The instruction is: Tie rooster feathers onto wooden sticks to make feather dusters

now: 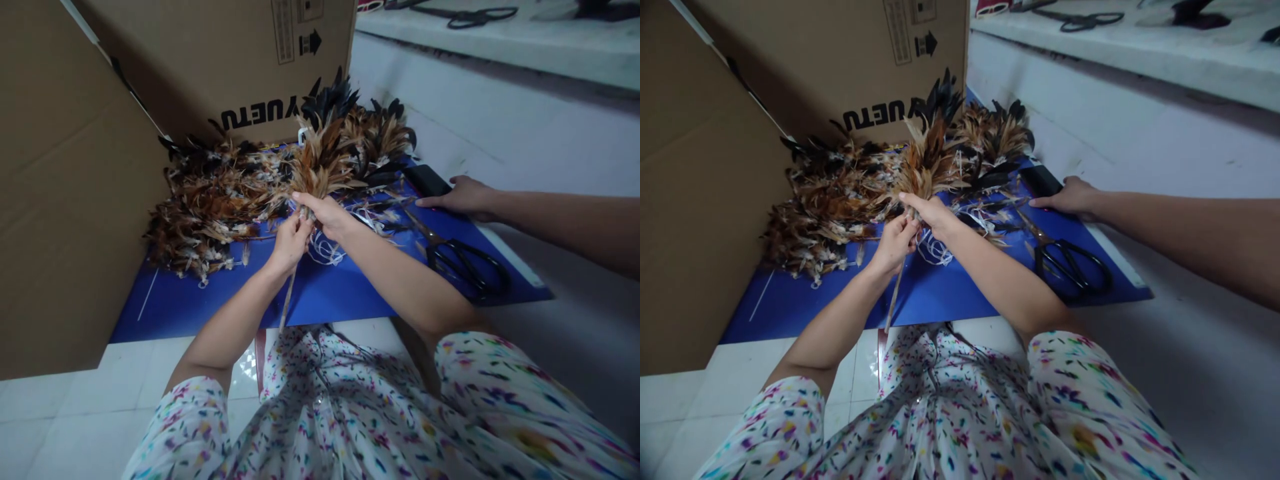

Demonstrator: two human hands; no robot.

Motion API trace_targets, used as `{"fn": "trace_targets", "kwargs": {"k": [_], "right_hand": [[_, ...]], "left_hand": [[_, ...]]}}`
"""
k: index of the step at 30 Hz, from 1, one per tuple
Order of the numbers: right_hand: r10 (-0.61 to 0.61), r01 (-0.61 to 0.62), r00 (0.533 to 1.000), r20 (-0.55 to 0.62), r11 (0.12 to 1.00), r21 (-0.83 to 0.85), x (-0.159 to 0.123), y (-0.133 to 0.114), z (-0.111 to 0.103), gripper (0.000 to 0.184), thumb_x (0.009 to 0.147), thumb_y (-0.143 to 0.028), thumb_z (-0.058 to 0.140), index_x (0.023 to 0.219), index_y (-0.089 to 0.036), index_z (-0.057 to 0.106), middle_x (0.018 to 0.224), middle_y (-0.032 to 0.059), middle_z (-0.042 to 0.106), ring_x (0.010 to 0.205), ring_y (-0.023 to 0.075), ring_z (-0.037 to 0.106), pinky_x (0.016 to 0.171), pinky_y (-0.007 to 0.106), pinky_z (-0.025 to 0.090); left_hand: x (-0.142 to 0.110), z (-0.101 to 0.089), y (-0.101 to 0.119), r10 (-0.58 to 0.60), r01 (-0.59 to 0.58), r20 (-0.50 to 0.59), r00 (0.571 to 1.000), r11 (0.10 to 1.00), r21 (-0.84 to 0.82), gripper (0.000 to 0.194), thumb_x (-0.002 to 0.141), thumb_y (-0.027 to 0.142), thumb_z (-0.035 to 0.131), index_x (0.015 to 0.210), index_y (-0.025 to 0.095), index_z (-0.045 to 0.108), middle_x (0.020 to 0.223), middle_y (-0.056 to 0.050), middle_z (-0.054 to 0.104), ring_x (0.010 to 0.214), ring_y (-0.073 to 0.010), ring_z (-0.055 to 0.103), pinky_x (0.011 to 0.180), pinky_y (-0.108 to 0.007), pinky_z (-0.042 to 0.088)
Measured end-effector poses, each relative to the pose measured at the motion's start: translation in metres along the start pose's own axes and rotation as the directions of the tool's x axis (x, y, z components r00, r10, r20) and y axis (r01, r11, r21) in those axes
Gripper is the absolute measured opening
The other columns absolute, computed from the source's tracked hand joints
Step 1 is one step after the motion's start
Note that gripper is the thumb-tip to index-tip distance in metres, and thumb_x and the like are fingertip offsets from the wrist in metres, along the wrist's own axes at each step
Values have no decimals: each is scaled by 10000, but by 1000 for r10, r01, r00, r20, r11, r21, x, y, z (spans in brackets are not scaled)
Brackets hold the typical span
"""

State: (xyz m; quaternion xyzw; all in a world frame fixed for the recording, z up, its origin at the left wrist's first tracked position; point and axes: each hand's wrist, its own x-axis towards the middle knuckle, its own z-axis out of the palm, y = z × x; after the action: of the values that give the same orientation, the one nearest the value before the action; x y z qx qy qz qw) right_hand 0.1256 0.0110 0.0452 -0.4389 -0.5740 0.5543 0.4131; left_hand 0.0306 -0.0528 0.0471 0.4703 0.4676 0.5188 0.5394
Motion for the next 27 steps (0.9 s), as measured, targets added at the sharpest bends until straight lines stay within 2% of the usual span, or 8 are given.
{"fn": "trace_targets", "kwargs": {"k": [4,10,13,17,20,23,25,27], "right_hand": [[119,-107,991,-55,977,185,-3,1,4,388,779,-543,630,632,-190,568,511,19,564,451,128,496,410,270,405],[154,-144,988,-26,961,236,-7,-1,3,388,789,-546,636,670,-177,603,536,26,586,418,119,483,351,265,411],[162,-151,987,-17,952,265,-9,-1,1,401,778,-570,656,697,-186,578,533,14,571,422,117,482,350,265,430],[161,-151,987,-21,958,244,-10,1,0,429,784,-591,640,655,-194,544,500,2,540,378,98,432,298,236,348],[124,-120,992,-7,974,190,-12,1,-1,477,782,-631,620,599,-199,534,443,-8,500,332,78,367,272,222,273],[102,-102,995,4,983,155,-15,0,-3,489,794,-641,594,597,-194,583,405,-6,488,309,76,333,271,231,240],[113,-117,993,31,982,149,-17,-2,-4,479,807,-631,577,678,-177,663,400,-7,495,300,77,317,278,240,234],[121,-131,990,71,979,154,-18,-4,-5,482,807,-623,576,777,-164,719,418,-6,524,300,73,310,287,243,251]], "left_hand": [[-1,1,0,-43,44,23,999,998,-45,205,858,206,611,727,161,459,574,61,465,425,-18,365,385,-148,199],[0,-3,7,-168,192,126,978,957,-217,186,788,224,668,782,167,491,623,44,493,448,-27,418,364,-125,205],[4,-7,10,-248,319,236,940,885,-339,175,838,316,606,807,172,510,631,24,515,449,-51,448,342,-126,227],[11,-14,9,-323,459,381,866,816,-352,336,914,460,486,791,154,545,628,-24,559,447,-75,491,317,-131,248],[15,-17,3,-358,486,387,850,816,-313,433,944,509,403,853,135,601,699,-72,639,484,-102,576,344,-153,362],[18,-19,-2,-363,495,389,847,805,-328,459,941,519,412,869,124,635,743,-88,671,561,-134,646,469,-217,519],[18,-19,-4,-350,503,410,842,785,-363,459,937,514,428,849,119,645,737,-90,668,599,-144,661,528,-240,556],[18,-18,-5,-345,513,426,836,766,-387,466,935,516,434,825,115,645,718,-90,654,590,-137,647,507,-221,539]]}}
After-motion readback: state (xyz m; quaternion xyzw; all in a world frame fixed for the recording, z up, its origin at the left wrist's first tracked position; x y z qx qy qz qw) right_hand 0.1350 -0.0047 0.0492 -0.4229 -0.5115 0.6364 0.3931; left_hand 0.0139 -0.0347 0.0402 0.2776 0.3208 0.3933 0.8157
